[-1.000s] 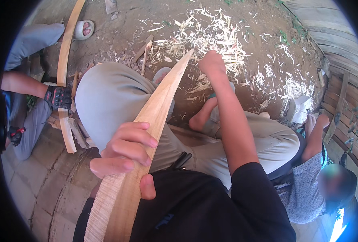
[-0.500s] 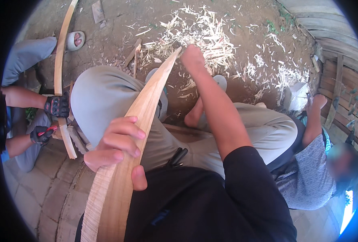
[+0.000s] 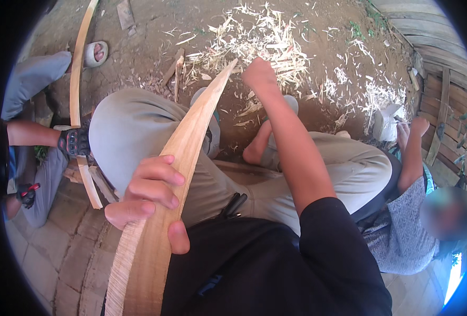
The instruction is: The person sits on the ground and uses a knife to shave thin strips from a long, curved piece of wood. They hold the wood with their left hand and scrape the surface with the knife in their right hand, creating a pile of wood shavings. Another person is visible in the background working with a power tool.
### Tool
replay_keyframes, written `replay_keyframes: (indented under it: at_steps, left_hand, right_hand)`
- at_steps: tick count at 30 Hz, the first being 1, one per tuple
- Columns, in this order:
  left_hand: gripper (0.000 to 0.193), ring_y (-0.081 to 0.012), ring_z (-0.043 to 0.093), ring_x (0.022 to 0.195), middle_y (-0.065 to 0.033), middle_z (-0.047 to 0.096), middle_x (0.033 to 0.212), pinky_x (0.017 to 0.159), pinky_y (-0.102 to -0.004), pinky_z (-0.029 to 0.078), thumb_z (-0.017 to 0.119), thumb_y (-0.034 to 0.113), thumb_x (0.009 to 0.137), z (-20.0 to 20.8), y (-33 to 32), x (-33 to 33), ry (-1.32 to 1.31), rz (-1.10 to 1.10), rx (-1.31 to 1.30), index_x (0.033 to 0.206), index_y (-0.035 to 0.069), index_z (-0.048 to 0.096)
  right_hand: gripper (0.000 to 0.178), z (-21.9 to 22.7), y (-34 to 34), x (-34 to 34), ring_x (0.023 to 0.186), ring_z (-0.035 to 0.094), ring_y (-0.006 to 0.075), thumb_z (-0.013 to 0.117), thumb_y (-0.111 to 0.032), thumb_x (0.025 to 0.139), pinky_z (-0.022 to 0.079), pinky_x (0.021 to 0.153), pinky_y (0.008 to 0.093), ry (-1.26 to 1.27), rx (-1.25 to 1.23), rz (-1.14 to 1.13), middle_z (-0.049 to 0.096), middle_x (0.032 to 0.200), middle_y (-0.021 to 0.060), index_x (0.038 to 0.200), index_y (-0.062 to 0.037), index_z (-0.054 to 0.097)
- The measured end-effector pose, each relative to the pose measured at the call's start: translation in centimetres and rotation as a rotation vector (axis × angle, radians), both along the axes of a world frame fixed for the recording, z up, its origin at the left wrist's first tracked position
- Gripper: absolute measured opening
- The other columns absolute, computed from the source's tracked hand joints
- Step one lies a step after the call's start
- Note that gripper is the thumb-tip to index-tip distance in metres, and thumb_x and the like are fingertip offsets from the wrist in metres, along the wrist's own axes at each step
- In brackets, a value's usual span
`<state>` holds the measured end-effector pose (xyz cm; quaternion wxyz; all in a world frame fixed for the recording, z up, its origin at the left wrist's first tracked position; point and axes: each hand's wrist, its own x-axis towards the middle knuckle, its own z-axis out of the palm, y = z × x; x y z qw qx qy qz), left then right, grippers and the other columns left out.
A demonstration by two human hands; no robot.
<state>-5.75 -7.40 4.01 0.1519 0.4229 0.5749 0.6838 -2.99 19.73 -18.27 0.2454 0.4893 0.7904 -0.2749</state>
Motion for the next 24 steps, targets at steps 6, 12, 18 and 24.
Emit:
replay_keyframes:
  at_steps: [6, 12, 18, 24]
  left_hand:
    - [0.049, -0.0304, 0.064, 0.079, -0.0079, 0.059, 0.082, 0.084, -0.0548, 0.053, 0.073, 0.010, 0.076, -0.2, 0.3, -0.1, 0.007, 0.000, 0.016, 0.113, 0.013, 0.040]
    - [0.054, -0.0314, 0.061, 0.090, -0.0080, 0.056, 0.091, 0.095, -0.0586, 0.043, 0.072, 0.014, 0.078, -0.3, -0.4, -0.2, -0.026, -0.082, -0.024, 0.118, 0.016, 0.037]
    - [0.053, -0.0316, 0.061, 0.090, -0.0081, 0.057, 0.091, 0.096, -0.0589, 0.042, 0.072, 0.013, 0.078, 0.2, -0.5, -0.3, -0.034, -0.079, -0.048, 0.119, 0.017, 0.037]
    - [0.053, -0.0317, 0.061, 0.090, -0.0077, 0.057, 0.090, 0.095, -0.0584, 0.043, 0.072, 0.012, 0.078, 0.1, -0.3, -0.2, -0.023, -0.087, -0.029, 0.119, 0.017, 0.038]
  right_hand:
    - [0.030, -1.4, -0.2, -0.1, 0.108, 0.066, 0.0403, 0.062, -0.011, 0.083, 0.054, 0.093, 0.0434, 0.046, 0.013, -0.049, 0.067, 0.112, 0.0282, 0.108, 0.0058, 0.066]
    - [0.030, -1.6, -1.1, -0.3, 0.109, 0.066, 0.0406, 0.058, -0.011, 0.086, 0.054, 0.093, 0.0441, 0.088, 0.051, -0.093, 0.066, 0.113, 0.0297, 0.109, 0.0063, 0.066]
    - [0.030, 0.0, -0.8, -0.7, 0.110, 0.066, 0.0395, 0.057, -0.012, 0.087, 0.054, 0.094, 0.0439, 0.031, 0.036, -0.015, 0.067, 0.114, 0.0290, 0.110, 0.0053, 0.066]
    - [0.030, 0.4, 0.3, -0.6, 0.111, 0.066, 0.0372, 0.055, -0.014, 0.089, 0.054, 0.094, 0.0421, -0.018, 0.074, 0.027, 0.068, 0.115, 0.0255, 0.112, 0.0029, 0.066]
